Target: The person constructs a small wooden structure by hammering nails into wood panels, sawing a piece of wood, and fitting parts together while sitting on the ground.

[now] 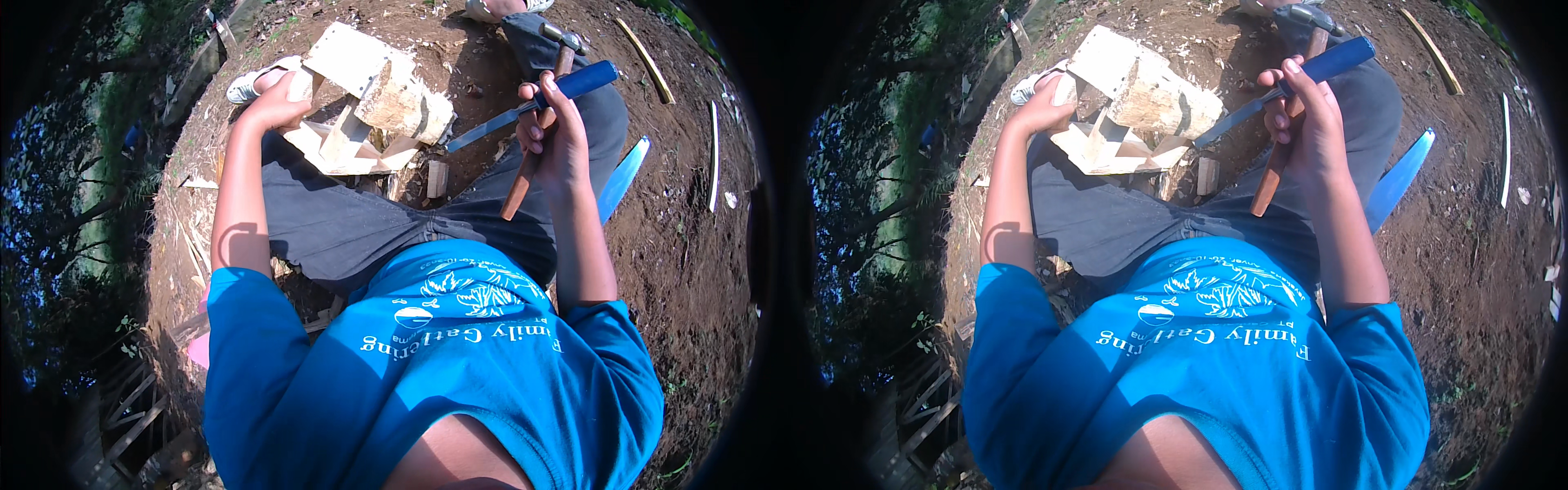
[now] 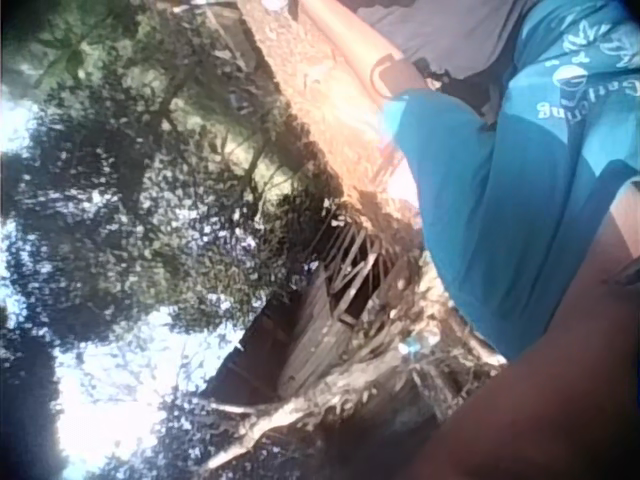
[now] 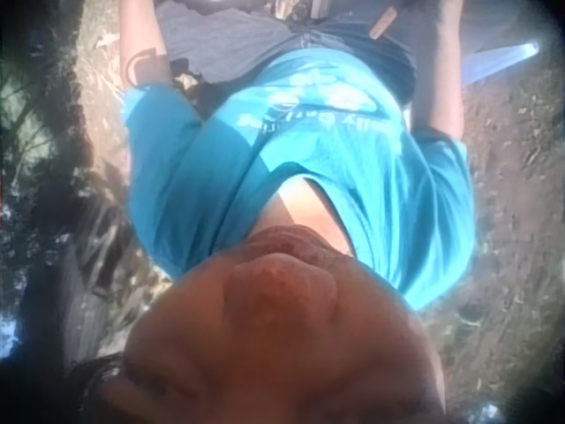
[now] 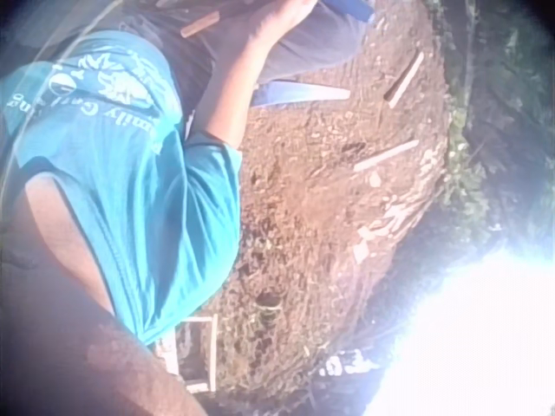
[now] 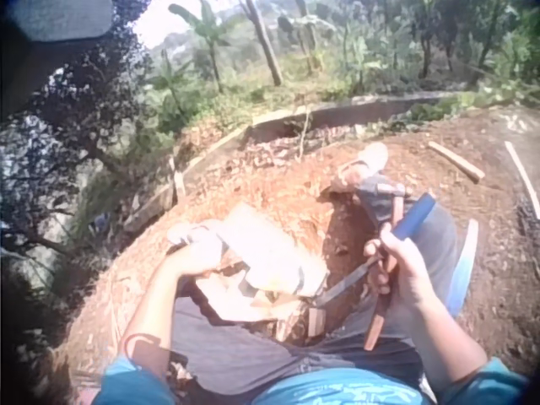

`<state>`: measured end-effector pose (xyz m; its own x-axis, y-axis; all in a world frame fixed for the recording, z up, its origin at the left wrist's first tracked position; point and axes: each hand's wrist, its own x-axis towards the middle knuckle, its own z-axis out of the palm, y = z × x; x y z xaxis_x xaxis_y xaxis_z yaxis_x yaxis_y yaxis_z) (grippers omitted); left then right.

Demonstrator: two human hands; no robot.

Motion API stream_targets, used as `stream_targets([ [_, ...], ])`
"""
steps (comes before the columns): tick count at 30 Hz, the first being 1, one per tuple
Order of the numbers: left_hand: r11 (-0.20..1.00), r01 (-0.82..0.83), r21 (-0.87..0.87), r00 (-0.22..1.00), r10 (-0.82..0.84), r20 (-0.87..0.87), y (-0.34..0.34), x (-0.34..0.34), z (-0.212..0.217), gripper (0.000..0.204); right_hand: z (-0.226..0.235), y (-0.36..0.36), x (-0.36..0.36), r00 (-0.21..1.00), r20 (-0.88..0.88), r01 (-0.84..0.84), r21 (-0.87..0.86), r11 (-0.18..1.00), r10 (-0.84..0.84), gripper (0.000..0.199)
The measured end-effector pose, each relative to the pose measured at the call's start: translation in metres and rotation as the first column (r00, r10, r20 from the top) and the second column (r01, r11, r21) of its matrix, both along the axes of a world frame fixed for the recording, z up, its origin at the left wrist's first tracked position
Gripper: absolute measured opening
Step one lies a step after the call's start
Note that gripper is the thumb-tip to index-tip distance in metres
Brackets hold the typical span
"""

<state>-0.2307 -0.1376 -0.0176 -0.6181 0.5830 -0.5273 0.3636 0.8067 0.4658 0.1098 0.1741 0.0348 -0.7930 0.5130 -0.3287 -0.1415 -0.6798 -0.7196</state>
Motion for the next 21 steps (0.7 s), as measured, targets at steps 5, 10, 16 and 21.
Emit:
stream_targets([
  [5, 0.883, -0.202, 0.423, 0.899, 0.339, -0.278, 0.024, 0.096, 0.024, 0.092, -0.010, -0.001, 0.000, 1.000, -0.001, -0.006, -0.026, 1.000, 0.006, 0.028],
  [10, 0.894, -0.249, 0.372, 0.841, 0.390, -0.375, 0.071, 0.163, 0.027, 0.111, -0.009, -0.006, -0.007, 0.999, 0.008, -0.036, -0.051, 0.998, 0.036, 0.025],
  [16, 0.838, -0.164, 0.520, 0.882, 0.361, -0.303, 0.069, 0.139, 0.006, 0.100, -0.001, -0.006, 0.000, 0.997, 0.021, -0.071, -0.002, 0.998, 0.071, 0.028],
  [21, 0.737, -0.086, 0.670, 0.996, 0.073, 0.048, 0.031, 0.113, 0.014, 0.091, 0.000, -0.007, 0.006, 0.997, 0.056, -0.056, -0.003, 0.998, 0.056, 0.030],
])
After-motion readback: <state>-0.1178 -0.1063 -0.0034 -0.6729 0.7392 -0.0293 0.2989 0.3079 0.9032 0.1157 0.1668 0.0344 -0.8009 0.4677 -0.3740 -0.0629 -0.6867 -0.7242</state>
